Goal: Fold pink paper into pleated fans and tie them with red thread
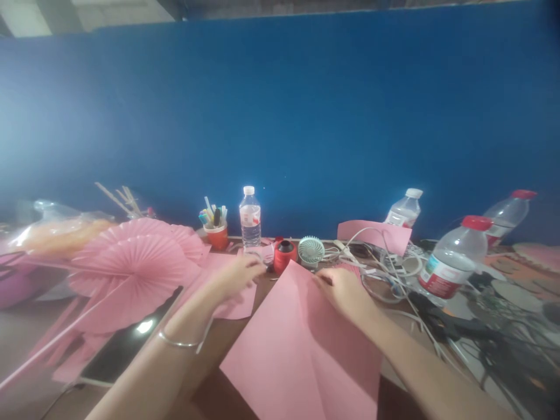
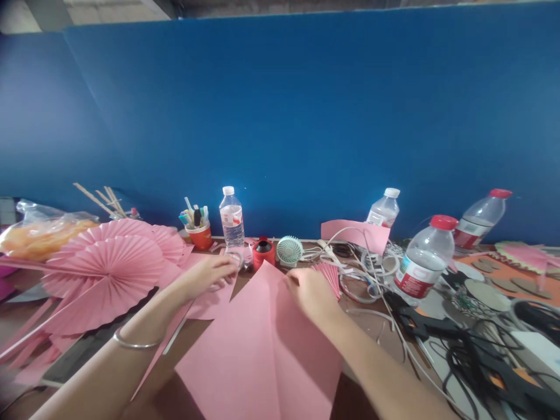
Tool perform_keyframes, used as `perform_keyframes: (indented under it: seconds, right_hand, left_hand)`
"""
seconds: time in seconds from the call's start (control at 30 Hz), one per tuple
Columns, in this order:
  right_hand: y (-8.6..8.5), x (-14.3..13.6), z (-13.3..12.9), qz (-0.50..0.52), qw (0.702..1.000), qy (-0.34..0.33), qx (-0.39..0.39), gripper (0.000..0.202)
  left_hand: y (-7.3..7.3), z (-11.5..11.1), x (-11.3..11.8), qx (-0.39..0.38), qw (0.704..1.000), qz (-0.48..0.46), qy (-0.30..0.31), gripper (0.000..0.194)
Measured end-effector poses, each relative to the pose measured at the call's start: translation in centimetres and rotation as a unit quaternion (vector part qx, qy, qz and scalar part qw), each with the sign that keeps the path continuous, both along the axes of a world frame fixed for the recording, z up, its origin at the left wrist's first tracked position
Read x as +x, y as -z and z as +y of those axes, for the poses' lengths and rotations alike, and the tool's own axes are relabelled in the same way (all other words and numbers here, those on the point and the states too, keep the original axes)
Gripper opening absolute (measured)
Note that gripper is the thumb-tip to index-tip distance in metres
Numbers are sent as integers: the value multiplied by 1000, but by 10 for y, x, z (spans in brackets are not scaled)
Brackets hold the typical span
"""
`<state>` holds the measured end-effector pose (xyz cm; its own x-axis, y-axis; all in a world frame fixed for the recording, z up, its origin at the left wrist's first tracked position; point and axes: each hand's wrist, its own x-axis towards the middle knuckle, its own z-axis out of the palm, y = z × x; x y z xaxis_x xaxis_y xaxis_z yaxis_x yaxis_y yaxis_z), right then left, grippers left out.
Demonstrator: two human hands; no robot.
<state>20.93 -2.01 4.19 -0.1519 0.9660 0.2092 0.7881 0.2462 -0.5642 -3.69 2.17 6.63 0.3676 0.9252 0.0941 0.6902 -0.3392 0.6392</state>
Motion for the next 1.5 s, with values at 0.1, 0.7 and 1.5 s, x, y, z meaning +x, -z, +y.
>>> perform_keyframes:
  seconds: [0.1, 0.7, 1.5]
  right_hand:
    - [6, -5, 0, 36, 999, -6, -12, 25]
    - [30, -17, -4, 584, 731, -113, -335, 28]
    - [71, 31, 17, -83, 990, 92, -60, 31]
  left_hand:
    - [7, -10, 13, -59, 997, -7, 52, 20]
    - [2, -14, 13, -49, 988, -2, 146, 17]
    - [79, -30, 53, 127, 961, 231, 81, 48]
